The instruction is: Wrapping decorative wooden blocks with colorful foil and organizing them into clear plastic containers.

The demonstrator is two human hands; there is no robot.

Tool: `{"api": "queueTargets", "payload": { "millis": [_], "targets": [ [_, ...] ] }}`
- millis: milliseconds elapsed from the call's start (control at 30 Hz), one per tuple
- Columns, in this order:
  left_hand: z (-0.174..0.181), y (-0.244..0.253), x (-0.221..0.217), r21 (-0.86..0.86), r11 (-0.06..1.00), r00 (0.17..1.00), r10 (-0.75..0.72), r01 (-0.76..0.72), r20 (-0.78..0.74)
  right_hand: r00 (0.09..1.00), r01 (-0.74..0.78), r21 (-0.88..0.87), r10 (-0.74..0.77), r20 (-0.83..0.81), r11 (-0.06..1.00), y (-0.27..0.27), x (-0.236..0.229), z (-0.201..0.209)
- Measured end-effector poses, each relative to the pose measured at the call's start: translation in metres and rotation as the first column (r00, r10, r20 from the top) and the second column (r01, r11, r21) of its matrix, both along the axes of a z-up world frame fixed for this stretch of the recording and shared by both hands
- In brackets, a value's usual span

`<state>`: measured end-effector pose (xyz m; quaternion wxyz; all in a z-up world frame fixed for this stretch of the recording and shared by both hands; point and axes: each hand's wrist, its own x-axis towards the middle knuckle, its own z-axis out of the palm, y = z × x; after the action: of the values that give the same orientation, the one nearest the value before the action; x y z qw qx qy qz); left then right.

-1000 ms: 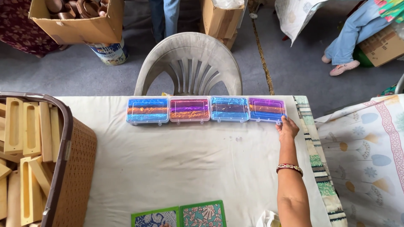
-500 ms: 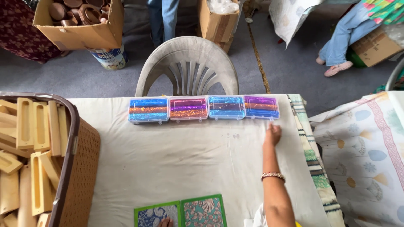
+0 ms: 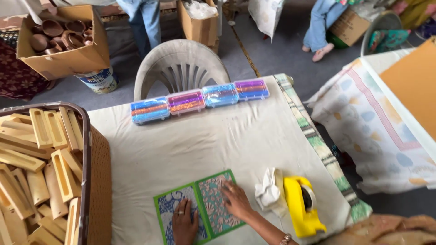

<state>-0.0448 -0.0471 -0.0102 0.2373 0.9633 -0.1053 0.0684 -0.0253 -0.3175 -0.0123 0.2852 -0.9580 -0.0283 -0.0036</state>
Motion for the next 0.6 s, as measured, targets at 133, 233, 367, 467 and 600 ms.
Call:
{"api": "queueTargets", "payload": {
  "millis": [133, 233, 367, 467, 600],
  "targets": [
    [0.007, 0.008, -0.003, -0.199, 0.98, 0.999, 0.009, -0.019, -0.051, 0.999, 0.01, 0.074, -0.007, -0.048, 0.997, -0.02, -0.073, 0.008],
    [0.022, 0.007, -0.001, -0.482, 0.86, 0.969, 0.053, -0.168, -0.243, 0.947, 0.315, 0.0, -0.315, 0.06, 0.949, -0.046, -0.08, 0.052],
    [-0.001, 0.013, -0.003, -0.765, 0.332, 0.796, -0.063, -0.552, -0.602, 0.87, 0.493, -0.234, -0.483, 0.103, 0.838, -0.065, -0.056, 0.106],
    [-0.006, 0.018, -0.009, -0.662, 0.348, 0.669, -0.119, -0.664, -0.734, 0.855, 0.475, -0.345, -0.517, -0.034, 0.809, -0.083, -0.049, 0.065],
    [-0.044, 0.029, -0.011, -0.704, 0.322, 0.695, -0.165, -0.633, -0.7, 0.838, 0.396, -0.418, -0.508, -0.199, 0.818, -0.091, -0.036, 0.045]
  ]
}}
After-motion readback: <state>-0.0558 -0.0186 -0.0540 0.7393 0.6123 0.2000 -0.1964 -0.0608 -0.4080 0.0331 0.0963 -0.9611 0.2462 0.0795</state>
